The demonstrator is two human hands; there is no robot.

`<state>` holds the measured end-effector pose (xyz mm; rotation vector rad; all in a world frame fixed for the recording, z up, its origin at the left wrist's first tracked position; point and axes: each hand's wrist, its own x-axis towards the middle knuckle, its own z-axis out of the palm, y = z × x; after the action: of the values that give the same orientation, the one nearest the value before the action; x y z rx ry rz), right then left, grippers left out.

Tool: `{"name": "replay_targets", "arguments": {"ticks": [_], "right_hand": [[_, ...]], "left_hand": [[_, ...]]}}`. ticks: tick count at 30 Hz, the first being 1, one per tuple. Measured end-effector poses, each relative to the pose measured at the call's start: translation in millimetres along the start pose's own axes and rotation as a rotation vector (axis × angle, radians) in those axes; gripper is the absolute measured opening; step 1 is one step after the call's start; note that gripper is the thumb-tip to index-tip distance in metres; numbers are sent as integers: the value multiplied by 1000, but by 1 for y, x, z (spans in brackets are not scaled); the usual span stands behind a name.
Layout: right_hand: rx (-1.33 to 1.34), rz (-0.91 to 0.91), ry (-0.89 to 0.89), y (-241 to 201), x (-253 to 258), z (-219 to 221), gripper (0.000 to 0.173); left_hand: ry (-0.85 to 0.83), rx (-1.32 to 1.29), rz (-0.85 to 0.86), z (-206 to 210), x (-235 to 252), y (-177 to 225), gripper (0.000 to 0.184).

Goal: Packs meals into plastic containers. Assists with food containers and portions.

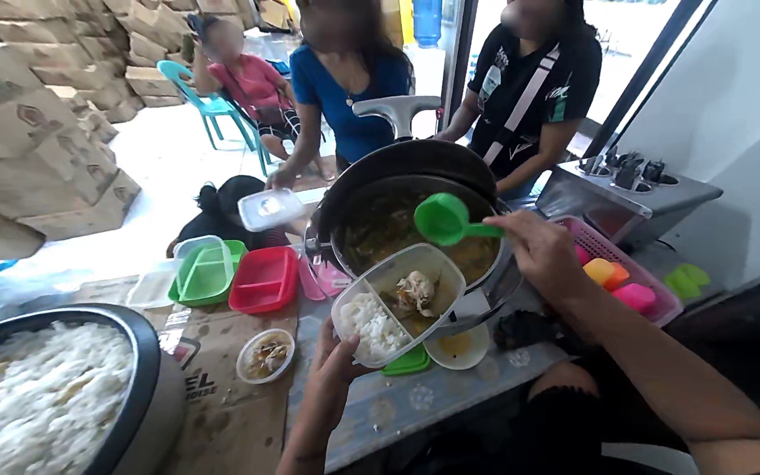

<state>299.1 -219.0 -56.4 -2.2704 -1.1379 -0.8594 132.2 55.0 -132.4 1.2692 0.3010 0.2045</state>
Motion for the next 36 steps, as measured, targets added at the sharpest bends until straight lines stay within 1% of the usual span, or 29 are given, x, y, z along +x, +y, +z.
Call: {"name": "replay_targets", "arguments": {"ticks": [2,3,6,8,10,13,17,19,23,27,31,34,36], "right_hand": [[-48,91,-31,24,2,10,32],[-86,123,-78,37,-1,18,34],[-191,211,-289,57,-11,41,35],[-213,246,-416,60,-12,51,34],[-203,293,-530,59,-7,55,36],[-177,338,-728,53,9,45,37],[-109,334,-874,49,21,37,35],[-54,374,-885,52,22,41,34],[188,573,-894,70,26,42,33],[437,741,-773,81,12,55,29],[640,922,-730,81,4,57,27],[752,988,-681,82,1,54,24],[782,993,-654,83,-3,54,24]], "left_hand": [[44,9,11,-8,-7,-1,63],[67,19,12,-13,-12,0,63],[145,39,5,-27,-24,5,61],[190,34,-5,-39,-29,6,61],[225,30,-7,-49,-33,6,56],[258,33,-7,-60,-38,7,53],[271,28,-3,-74,-44,6,50],[280,28,-7,-75,-46,7,48],[264,-4,11,-75,-44,6,45],[238,-15,-4,-70,-41,6,47],[235,-24,-19,-63,-41,7,48],[235,-34,-17,-64,-43,6,44],[231,-21,-18,-64,-44,6,47]]}}
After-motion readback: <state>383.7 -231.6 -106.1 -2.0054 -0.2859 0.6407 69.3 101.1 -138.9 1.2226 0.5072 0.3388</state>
